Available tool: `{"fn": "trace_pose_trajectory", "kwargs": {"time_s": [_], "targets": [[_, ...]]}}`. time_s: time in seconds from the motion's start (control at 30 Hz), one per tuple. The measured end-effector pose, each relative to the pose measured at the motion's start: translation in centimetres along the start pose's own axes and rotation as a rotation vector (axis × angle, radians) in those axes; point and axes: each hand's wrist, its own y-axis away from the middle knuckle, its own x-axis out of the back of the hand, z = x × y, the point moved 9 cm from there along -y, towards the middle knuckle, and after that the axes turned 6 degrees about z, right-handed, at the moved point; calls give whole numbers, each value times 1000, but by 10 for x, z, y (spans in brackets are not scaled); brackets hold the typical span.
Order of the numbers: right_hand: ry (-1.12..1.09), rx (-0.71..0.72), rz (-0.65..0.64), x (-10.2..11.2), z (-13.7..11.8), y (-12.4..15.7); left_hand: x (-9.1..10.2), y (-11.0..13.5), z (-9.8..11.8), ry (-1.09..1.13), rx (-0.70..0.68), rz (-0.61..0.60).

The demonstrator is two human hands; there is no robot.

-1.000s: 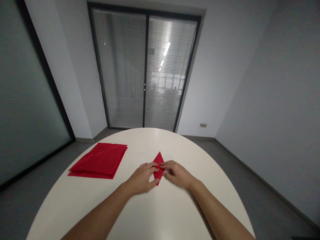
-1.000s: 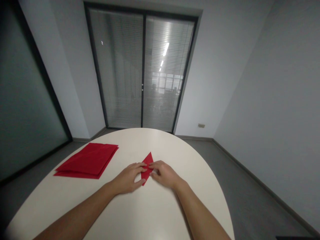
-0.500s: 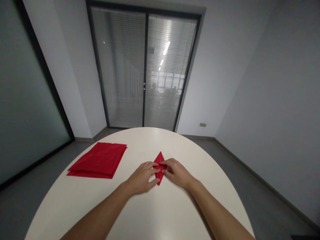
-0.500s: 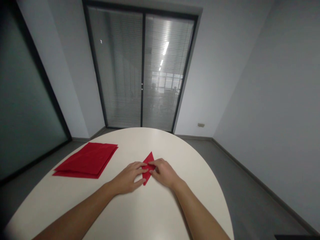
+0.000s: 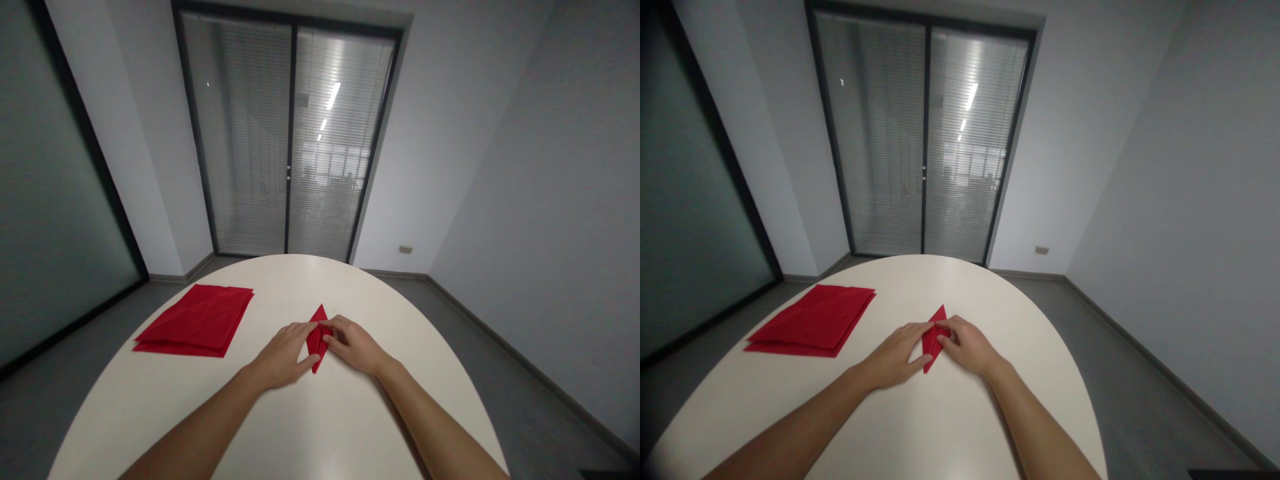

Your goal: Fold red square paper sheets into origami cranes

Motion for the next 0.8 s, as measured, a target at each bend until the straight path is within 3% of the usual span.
{"fn": "trace_pose_trajectory", "kwargs": {"time_s": [0.17,0.43,0.67,0.8], "targets": [[-5,-44,-14,4,1,1,0,1,-4,11,36,11],[-58,-2,-114,4,1,6,1,1,-8,56,45,52],[80,94,-83,2,-4,4,4,-1,-9,94,73,75],[88,58,-106,3,-5,3,7,-1,-9,133,106,89]]}}
